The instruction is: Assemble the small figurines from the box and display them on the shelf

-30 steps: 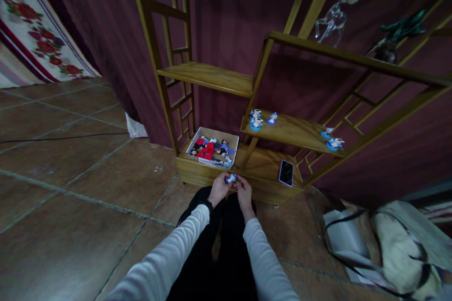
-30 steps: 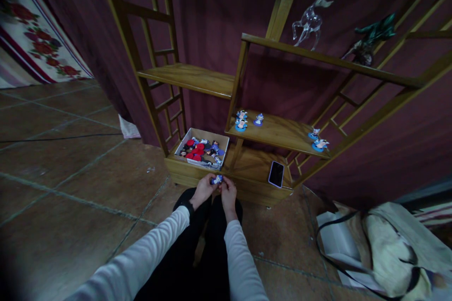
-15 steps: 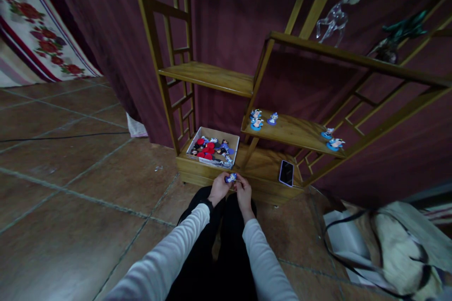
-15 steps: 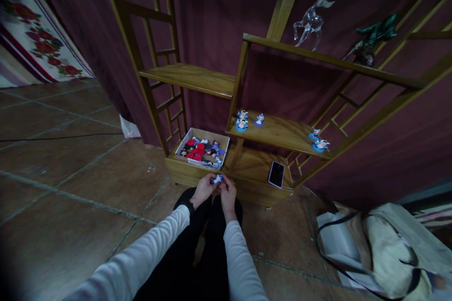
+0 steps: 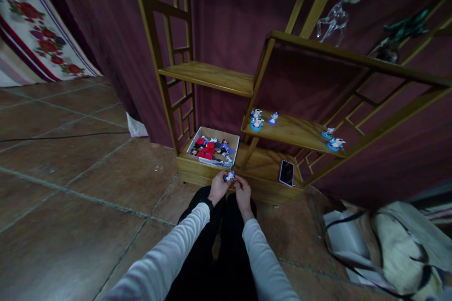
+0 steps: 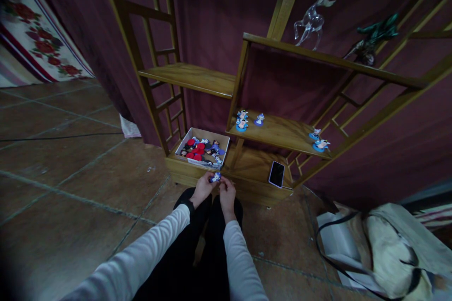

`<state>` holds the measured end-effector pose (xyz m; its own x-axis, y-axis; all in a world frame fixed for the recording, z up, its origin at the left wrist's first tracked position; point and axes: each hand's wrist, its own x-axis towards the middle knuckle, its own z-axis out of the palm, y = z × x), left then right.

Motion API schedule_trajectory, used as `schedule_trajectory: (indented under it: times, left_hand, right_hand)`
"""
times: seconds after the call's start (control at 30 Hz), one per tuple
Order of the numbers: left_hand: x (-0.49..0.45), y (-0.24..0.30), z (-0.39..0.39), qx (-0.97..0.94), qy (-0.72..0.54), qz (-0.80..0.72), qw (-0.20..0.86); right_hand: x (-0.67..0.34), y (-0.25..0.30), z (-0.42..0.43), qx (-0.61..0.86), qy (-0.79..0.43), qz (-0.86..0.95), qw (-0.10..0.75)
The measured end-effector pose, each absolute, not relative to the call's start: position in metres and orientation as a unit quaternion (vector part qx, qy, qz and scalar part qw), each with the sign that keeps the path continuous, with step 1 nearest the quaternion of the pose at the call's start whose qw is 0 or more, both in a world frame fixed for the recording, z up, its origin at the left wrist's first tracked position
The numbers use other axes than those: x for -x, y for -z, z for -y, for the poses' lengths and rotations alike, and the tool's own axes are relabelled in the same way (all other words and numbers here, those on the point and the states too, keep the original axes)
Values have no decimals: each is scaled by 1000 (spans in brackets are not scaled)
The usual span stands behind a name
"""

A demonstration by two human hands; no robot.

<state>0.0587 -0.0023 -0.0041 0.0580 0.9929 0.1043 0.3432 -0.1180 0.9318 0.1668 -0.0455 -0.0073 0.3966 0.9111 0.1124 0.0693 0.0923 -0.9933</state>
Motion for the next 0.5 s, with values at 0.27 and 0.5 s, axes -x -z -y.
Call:
schedule_trajectory:
  times: [0.27,0.5]
  left_hand:
    - [-59,2,3,-617,-409,-555,379]
    - [-58,-5,4,-611,-407,-575,361]
  right_hand:
    - [-166,6,46,573,-350,433,601]
    - [-166,4,48,576,-327,458,593]
